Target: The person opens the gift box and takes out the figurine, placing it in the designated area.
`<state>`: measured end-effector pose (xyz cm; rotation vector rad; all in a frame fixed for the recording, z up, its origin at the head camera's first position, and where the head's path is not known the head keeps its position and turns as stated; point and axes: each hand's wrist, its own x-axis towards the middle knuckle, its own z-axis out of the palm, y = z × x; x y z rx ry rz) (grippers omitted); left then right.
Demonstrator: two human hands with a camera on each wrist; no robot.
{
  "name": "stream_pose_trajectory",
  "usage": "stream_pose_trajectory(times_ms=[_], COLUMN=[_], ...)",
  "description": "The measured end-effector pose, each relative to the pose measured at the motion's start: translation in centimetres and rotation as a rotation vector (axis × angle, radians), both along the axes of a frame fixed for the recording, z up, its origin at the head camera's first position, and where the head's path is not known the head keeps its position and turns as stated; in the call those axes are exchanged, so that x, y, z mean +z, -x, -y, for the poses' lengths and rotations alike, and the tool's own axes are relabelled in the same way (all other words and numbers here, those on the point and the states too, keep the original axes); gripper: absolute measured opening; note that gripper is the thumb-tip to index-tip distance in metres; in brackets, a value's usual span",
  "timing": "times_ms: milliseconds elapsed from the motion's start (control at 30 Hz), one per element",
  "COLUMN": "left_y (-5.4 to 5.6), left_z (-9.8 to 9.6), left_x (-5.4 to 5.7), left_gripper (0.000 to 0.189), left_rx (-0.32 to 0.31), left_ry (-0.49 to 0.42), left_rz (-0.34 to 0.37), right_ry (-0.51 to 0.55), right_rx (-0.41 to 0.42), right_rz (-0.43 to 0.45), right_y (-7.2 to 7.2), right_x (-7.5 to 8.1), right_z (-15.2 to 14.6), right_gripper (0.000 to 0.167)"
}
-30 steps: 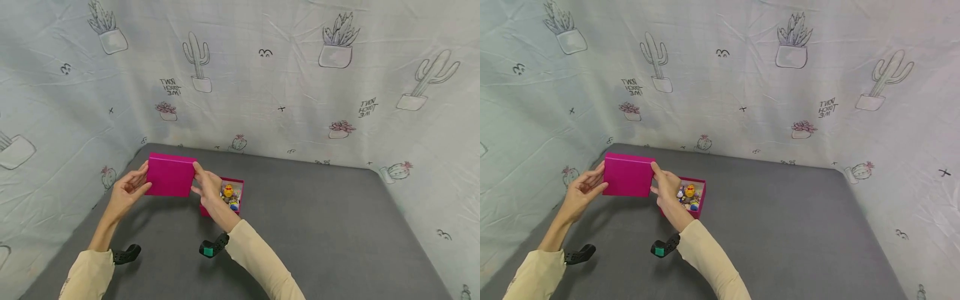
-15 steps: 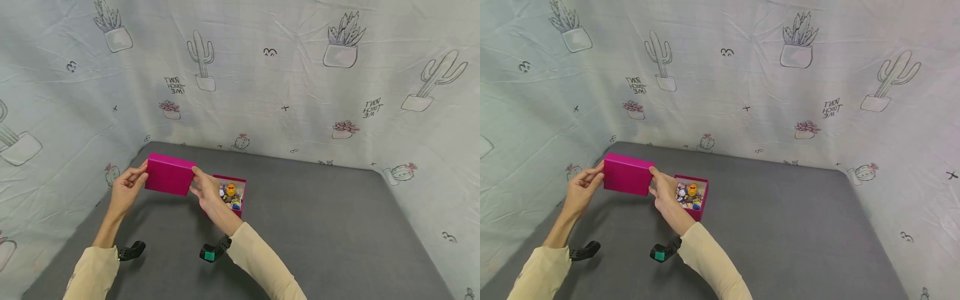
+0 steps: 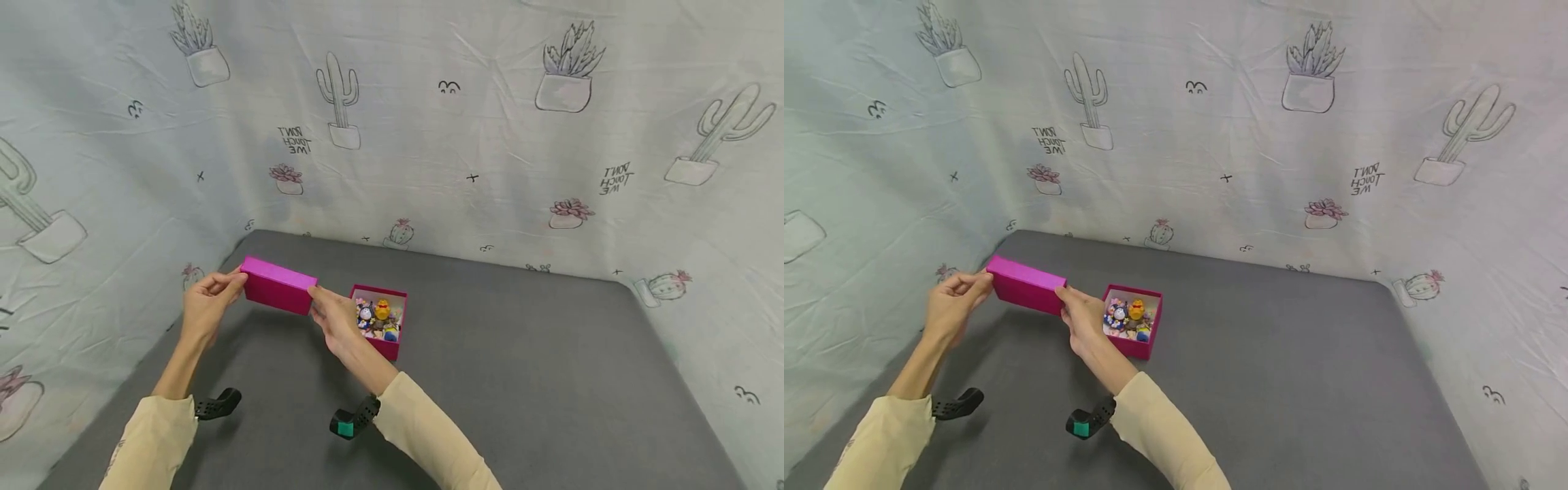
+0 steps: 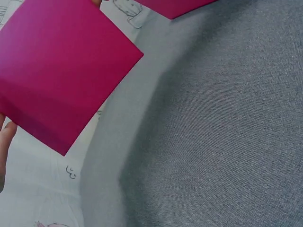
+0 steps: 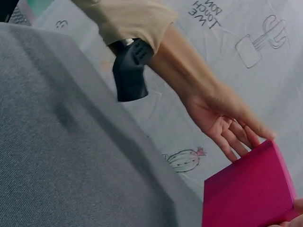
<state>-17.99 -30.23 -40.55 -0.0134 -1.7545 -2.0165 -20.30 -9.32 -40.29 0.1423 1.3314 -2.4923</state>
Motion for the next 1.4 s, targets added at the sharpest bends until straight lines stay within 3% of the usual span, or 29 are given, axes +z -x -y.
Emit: stream_pose_trajectory(times_ms=[100, 367, 533, 767, 833, 933, 1100, 1300, 1400], left_y=[-0.4, -2.0, -2.1, -2.1, -1.7, -1.6, -1.7, -1.5, -1.3], left_z=[0.1, 1.2, 2.9, 4.4, 5.2, 5.7, 5.4, 5.6, 5.7], left_x=[-0.3, -2.2, -2.8, -3.7, -4.7, -5.0, -4.3, -4.1, -4.3], left_gripper=[0.004, 0.017, 0.015, 0.004, 0.004, 0.006, 0.015, 0.001, 0.011], left_rx=[-0.007, -0.173, -0.215, -0.156, -0.183, -0.167, -0.103, -0.105, -0.095], left_ry=[-0.007, -0.137, -0.047, 0.188, 0.163, 0.2, 0.286, 0.298, 0.327], left_rz=[0.039, -0.007, 0.025, 0.074, 0.04, 0.051, 0.113, 0.096, 0.085], right_ry=[-0.028, -0.148, -0.183, -0.294, -0.337, -0.384, -0.429, -0.457, -0.468], right_rx=[-0.008, 0.003, -0.008, -0.083, -0.104, -0.116, -0.132, -0.153, -0.181], right_rz=[-0.008, -0.086, -0.149, -0.173, -0.171, -0.173, -0.186, -0.135, -0.118], right_y=[-0.2, -1.4, -1.8, -2.1, -2.1, -1.9, -1.3, -1.1, -0.9], right_x=[-0.6, -2.3, -2.6, -3.2, -3.3, -3.3, -3.1, -3.4, -3.7], right_z=[0.0, 0.5, 1.2, 2.2, 2.5, 2.9, 3.3, 4.1, 4.5], right_gripper=[0.038, 0.037, 0.038, 0.036, 0.036, 0.035, 0.033, 0.031, 0.031])
